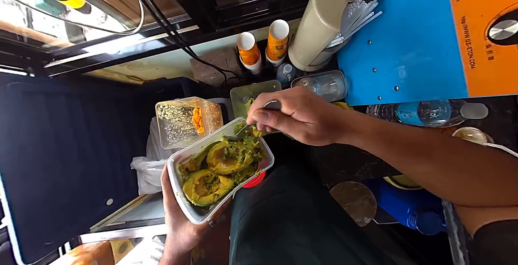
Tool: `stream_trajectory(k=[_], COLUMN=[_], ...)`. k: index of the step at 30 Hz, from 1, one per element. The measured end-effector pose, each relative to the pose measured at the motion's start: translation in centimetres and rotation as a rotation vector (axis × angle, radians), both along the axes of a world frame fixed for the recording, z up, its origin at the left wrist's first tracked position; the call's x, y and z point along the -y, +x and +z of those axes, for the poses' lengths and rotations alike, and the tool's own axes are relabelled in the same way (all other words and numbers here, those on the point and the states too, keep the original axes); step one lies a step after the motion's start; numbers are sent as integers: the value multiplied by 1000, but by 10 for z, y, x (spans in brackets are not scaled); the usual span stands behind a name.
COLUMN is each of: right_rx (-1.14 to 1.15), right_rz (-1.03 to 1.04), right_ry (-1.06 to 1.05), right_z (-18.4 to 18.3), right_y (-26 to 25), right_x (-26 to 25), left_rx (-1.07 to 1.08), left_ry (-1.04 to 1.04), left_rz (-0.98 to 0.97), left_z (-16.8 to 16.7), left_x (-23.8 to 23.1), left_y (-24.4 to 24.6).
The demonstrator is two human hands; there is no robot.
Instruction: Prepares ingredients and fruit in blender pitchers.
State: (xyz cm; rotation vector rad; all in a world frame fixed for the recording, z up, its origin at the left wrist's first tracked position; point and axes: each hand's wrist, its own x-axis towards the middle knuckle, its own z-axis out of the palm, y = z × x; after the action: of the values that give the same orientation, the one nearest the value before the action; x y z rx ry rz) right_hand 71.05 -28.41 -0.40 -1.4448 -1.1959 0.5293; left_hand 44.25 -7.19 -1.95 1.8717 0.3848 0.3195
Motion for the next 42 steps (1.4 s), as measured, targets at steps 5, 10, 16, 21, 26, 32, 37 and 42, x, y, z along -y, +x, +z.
stream_trajectory(k=[5,10,16,21,26,32,37,42], right_rx=[81,89,425,384,247,124,266,390], right_rz=[-127,-126,22,-77,-202,-226,-128,-20], right_ry=[-37,-67,-51,-58,-69,-21,20,68], right_z=[26,25,4,0,1,4,-20,-24], right_y=[2,-12,-24,-9,6,0,-12,-21], right_x=[19,23,13,25,37,44,49,49], left_rx=[94,129,36,-134,-170,-123,-36,-49], left_ry=[-59,-55,36,145,123,26,-9,11], left_rz=[-26,-50,-46,7,-21,-59,-26,-35], left_z=[-8,-12,0,11,16,17,12,13], left_x=[1,4,9,3,-3,-5,-1,-4], left_y=[-7,-9,-3,3,9,11,11,11])
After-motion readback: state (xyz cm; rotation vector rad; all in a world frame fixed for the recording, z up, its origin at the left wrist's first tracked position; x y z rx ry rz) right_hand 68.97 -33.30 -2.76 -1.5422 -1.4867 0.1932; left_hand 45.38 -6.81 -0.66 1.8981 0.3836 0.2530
